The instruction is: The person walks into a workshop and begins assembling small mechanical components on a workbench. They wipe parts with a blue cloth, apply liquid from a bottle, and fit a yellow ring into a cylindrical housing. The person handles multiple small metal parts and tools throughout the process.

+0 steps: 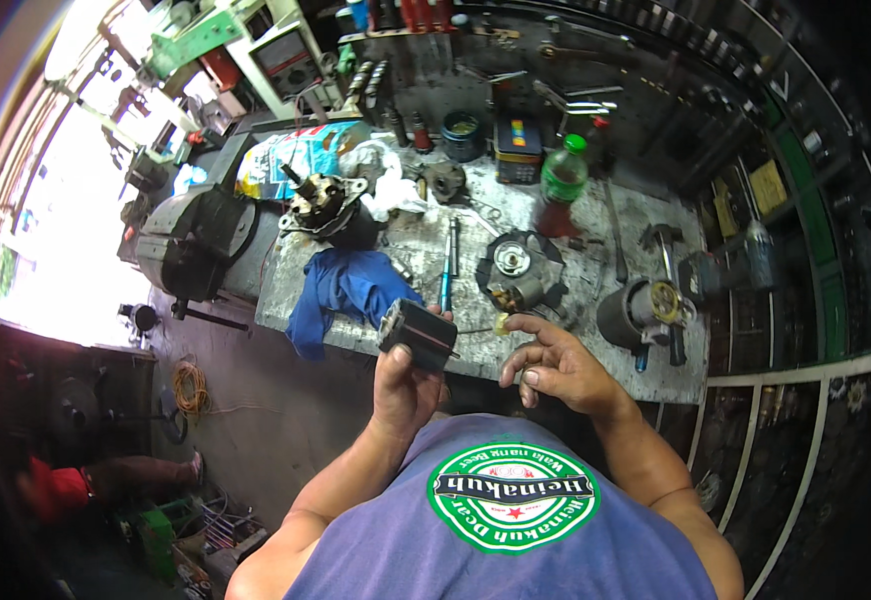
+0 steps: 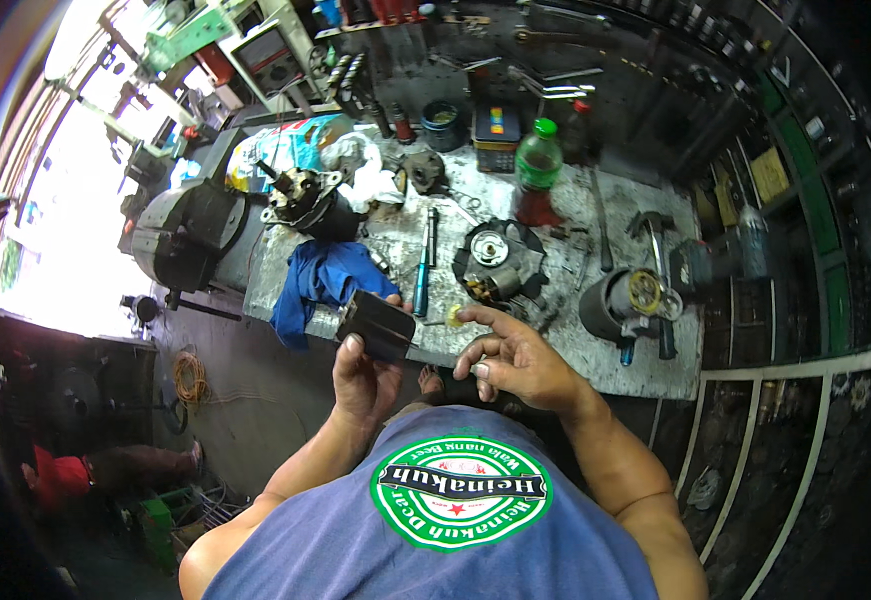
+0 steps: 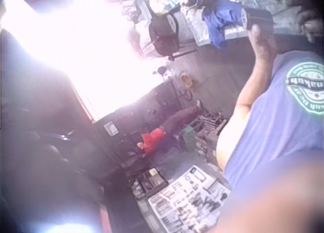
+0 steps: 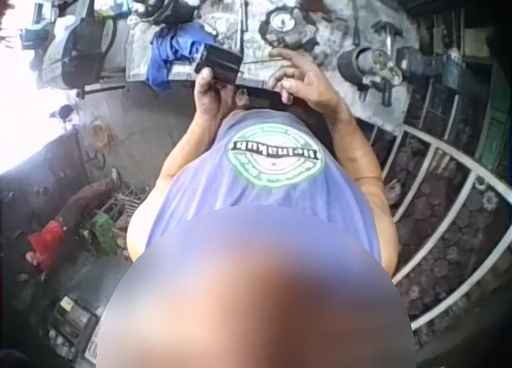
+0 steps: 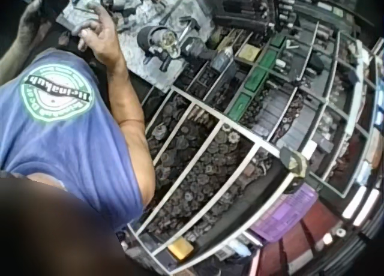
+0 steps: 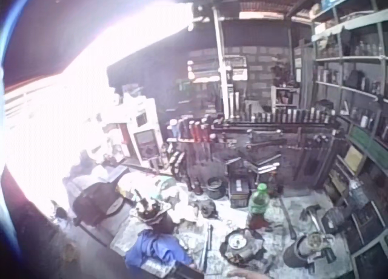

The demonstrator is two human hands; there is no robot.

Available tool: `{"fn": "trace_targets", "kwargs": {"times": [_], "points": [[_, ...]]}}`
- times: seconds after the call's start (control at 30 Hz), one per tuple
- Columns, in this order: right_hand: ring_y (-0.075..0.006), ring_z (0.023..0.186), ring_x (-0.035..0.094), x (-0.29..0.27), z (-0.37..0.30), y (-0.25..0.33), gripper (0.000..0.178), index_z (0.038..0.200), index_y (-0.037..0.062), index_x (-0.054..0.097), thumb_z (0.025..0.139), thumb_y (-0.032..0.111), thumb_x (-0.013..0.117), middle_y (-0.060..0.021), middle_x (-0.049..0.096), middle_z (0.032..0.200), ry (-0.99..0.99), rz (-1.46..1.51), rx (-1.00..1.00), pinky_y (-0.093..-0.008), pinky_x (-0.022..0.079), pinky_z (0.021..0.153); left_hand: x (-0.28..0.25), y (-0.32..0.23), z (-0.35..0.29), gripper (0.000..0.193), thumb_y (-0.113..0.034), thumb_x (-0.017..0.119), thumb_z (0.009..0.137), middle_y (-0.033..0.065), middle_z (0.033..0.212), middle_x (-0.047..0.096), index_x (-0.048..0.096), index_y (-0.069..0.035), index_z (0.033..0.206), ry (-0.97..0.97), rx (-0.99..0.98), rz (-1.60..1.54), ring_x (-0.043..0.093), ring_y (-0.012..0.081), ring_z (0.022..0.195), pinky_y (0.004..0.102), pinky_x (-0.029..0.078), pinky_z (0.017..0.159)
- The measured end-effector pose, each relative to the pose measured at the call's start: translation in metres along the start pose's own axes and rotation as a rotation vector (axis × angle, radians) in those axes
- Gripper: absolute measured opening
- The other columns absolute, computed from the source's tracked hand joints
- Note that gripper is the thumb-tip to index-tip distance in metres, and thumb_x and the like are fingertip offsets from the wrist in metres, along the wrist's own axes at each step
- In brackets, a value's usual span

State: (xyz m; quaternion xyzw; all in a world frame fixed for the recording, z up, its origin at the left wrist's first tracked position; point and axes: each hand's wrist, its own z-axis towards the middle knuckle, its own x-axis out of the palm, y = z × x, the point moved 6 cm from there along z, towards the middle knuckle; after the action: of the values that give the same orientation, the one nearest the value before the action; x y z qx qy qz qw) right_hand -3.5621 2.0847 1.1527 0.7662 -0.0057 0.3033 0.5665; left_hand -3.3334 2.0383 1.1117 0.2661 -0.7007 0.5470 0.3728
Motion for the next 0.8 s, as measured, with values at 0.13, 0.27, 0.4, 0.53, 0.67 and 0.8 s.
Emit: {"fn": "trace_targets", "kwargs": {"times": [0.13, 0.27, 0.4, 0.53, 0.67, 0.8], "points": [[-0.0136, 0.085, 0.070, 0.007, -0.032, -0.003, 0.078, 0.170, 0.0109, 0.036, 0.100, 0.010, 0.071, -0.0165, 0.074, 0.117, -0.019, -0.063, 0.022, -0.0299, 0.060, 0.080, 0.016, 0.032, -0.007, 0.065, -0.049, 0.078, 0.102, 0.0209, 0.152, 0.066, 0.060, -0.009, 0.150, -0.060, -0.138, -0.199, 0.060, 0.0389, 0.146, 0.0570, 0.044, 0.129], [-0.0142, 0.095, 0.075, 0.021, -0.047, 0.000, 0.074, 0.169, 0.0079, 0.038, 0.100, -0.005, 0.061, -0.0123, 0.076, 0.109, -0.019, -0.273, -0.108, -0.0285, 0.060, 0.082, 0.026, 0.051, -0.015, 0.061, -0.056, 0.073, 0.104, 0.0197, 0.151, 0.068, 0.064, -0.013, 0.147, -0.040, -0.220, -0.286, 0.061, 0.0384, 0.145, 0.0624, 0.042, 0.127], [-0.0168, 0.091, 0.079, 0.028, -0.050, -0.002, 0.071, 0.166, 0.0048, 0.042, 0.099, -0.006, 0.061, -0.0125, 0.077, 0.100, -0.078, -0.500, -0.168, -0.0323, 0.063, 0.080, 0.031, 0.060, -0.023, 0.063, -0.060, 0.069, 0.106, 0.0165, 0.152, 0.068, 0.064, -0.016, 0.150, -0.006, -0.236, -0.216, 0.061, 0.0370, 0.146, 0.0606, 0.044, 0.124], [-0.0164, 0.070, 0.072, 0.031, -0.044, -0.002, 0.066, 0.158, 0.0066, 0.053, 0.094, 0.002, 0.071, -0.0093, 0.075, 0.093, -0.155, -0.830, -0.241, -0.0355, 0.060, 0.067, 0.034, 0.064, -0.032, 0.065, -0.060, 0.068, 0.106, 0.0148, 0.153, 0.067, 0.059, -0.016, 0.153, 0.000, -0.257, -0.203, 0.060, 0.0355, 0.147, 0.0591, 0.045, 0.123], [-0.0327, 0.077, 0.077, 0.034, -0.043, 0.001, 0.064, 0.153, 0.0066, 0.056, 0.092, 0.010, 0.077, -0.0150, 0.076, 0.096, -0.261, -1.118, -0.304, -0.0463, 0.063, 0.072, 0.036, 0.060, -0.034, 0.065, -0.058, 0.069, 0.106, 0.0145, 0.154, 0.066, 0.057, -0.016, 0.154, 0.026, -0.265, -0.262, 0.060, 0.0349, 0.147, 0.0581, 0.045, 0.124], [-0.0332, 0.072, 0.074, 0.039, -0.042, 0.004, 0.069, 0.155, 0.0101, 0.057, 0.090, 0.008, 0.078, -0.0131, 0.074, 0.092, -0.304, -1.120, -0.349, -0.0459, 0.061, 0.068, 0.033, 0.052, -0.028, 0.062, -0.056, 0.069, 0.107, 0.0147, 0.154, 0.066, 0.058, -0.016, 0.154, 0.014, -0.235, -0.263, 0.060, 0.0350, 0.147, 0.0571, 0.047, 0.123]]}}
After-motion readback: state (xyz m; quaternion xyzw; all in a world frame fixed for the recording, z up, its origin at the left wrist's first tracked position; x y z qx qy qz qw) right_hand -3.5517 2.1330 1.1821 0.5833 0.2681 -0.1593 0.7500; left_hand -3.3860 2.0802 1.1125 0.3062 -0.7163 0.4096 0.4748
